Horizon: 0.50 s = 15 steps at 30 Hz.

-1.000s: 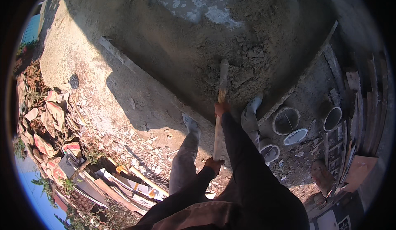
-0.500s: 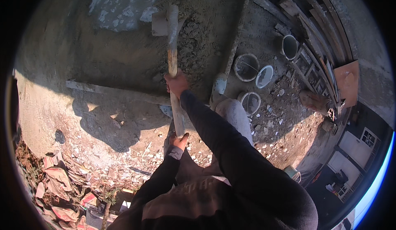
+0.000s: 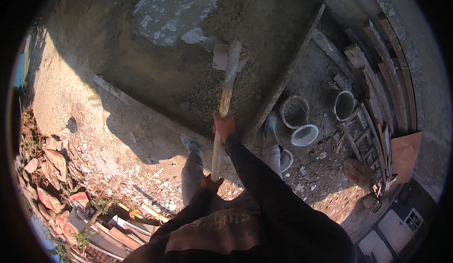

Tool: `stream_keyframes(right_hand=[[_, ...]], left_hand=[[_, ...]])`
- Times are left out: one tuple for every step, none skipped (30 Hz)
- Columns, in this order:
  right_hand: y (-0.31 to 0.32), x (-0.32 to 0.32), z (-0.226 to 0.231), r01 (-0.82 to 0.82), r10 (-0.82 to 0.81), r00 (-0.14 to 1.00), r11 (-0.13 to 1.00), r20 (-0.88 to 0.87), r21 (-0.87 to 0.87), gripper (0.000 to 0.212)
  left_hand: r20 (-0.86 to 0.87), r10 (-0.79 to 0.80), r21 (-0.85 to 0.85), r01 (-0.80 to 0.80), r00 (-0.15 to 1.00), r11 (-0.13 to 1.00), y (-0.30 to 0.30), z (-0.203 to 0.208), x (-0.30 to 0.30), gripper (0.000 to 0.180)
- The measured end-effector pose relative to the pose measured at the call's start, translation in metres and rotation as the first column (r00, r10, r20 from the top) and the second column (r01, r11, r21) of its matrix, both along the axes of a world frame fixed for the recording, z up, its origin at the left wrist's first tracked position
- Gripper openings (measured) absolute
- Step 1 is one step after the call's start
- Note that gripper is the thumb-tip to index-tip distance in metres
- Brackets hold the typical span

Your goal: The person carries buckets of water and pours them into a pile of sand and cement, then uses a shovel to mix the materials together in an active work zone.

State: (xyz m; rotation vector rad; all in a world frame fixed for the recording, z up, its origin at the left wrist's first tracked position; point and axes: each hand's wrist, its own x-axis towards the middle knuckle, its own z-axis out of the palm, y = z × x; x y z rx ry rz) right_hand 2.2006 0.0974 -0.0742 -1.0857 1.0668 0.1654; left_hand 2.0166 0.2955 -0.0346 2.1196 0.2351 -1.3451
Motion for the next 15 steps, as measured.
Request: stream_keyframes(right_hand=[[-0.022, 0.016, 0.008, -0.039, 0.041, 0.999, 0.998, 0.028, -0.056, 0.018], [-0.036, 0.02, 0.014, -0.058, 0.06, 0.998, 0.993, 0.019, -0.103, 0.018], [-0.05, 0.02, 0.01, -0.08, 0.086, 0.995, 0.99, 0.049, -0.119, 0.021], [-0.059, 0.03, 0.009, -0.106, 0.118, 0.989, 0.987, 0.088, -0.124, 0.025], [-0.068, 0.046, 0.011, -0.133, 0.152, 0.978, 0.982, 0.14, -0.136, 0.029], [-0.081, 0.059, 0.014, -0.163, 0.191, 0.965, 0.973, 0.177, -0.162, 0.031], [-0.093, 0.073, 0.016, -0.188, 0.228, 0.95, 0.963, 0.214, -0.191, 0.032], [-0.101, 0.089, 0.011, -0.222, 0.296, 0.923, 0.932, 0.246, -0.287, 0.033], [-0.105, 0.11, 0.005, -0.246, 0.366, 0.888, 0.89, 0.278, -0.385, 0.034], [-0.109, 0.136, 0.007, -0.274, 0.401, 0.869, 0.878, 0.29, -0.392, 0.036], [-0.109, 0.16, 0.006, -0.301, 0.436, 0.847, 0.866, 0.306, -0.401, 0.038], [-0.105, 0.184, -0.013, -0.317, 0.488, 0.82, 0.822, 0.299, -0.473, 0.039], [-0.093, 0.208, -0.042, -0.327, 0.534, 0.793, 0.779, 0.293, -0.535, 0.04], [-0.079, 0.219, -0.072, -0.339, 0.583, 0.763, 0.729, 0.279, -0.595, 0.041], [-0.072, 0.208, -0.117, -0.509, 0.636, 0.767, 0.685, 0.088, -0.522, 0.042]], left_hand=[[0.061, 0.057, -0.057, -0.054, 0.997, 0.997, -0.032, -0.022, 0.007, 0.057], [0.084, 0.094, -0.105, -0.085, 0.992, 0.991, -0.051, -0.038, 0.006, 0.055], [-0.021, 0.131, -0.043, -0.132, 0.991, 0.99, -0.083, -0.046, 0.011, 0.045], [0.034, 0.174, -0.061, -0.172, 0.984, 0.983, -0.101, -0.066, 0.008, 0.043], [0.102, 0.219, -0.088, -0.211, 0.97, 0.974, -0.119, -0.088, 0.01, 0.04], [0.139, 0.313, -0.184, -0.286, 0.94, 0.94, -0.143, -0.102, 0.02, 0.038], [0.17, 0.403, -0.283, -0.347, 0.899, 0.894, -0.164, -0.112, 0.036, 0.036], [0.186, 0.449, -0.333, -0.374, 0.874, 0.866, -0.181, -0.125, 0.054, 0.035], [0.206, 0.493, -0.386, -0.393, 0.845, 0.834, -0.192, -0.137, 0.078, 0.033], [0.176, 0.475, -0.334, -0.402, 0.862, 0.853, -0.198, -0.136, 0.116, 0.033], [0.148, 0.458, -0.282, -0.407, 0.876, 0.869, -0.201, -0.135, 0.147, 0.033], [0.143, 0.493, -0.274, -0.444, 0.858, 0.853, -0.201, -0.149, 0.16, 0.032], [0.144, 0.523, -0.258, -0.478, 0.84, 0.84, -0.192, -0.168, 0.171, 0.032], [0.139, 0.556, -0.242, -0.517, 0.819, 0.821, -0.185, -0.181, 0.174, 0.031], [-0.031, 0.631, -0.219, -0.622, 0.775, 0.752, -0.185, -0.188, 0.153, 0.028]])
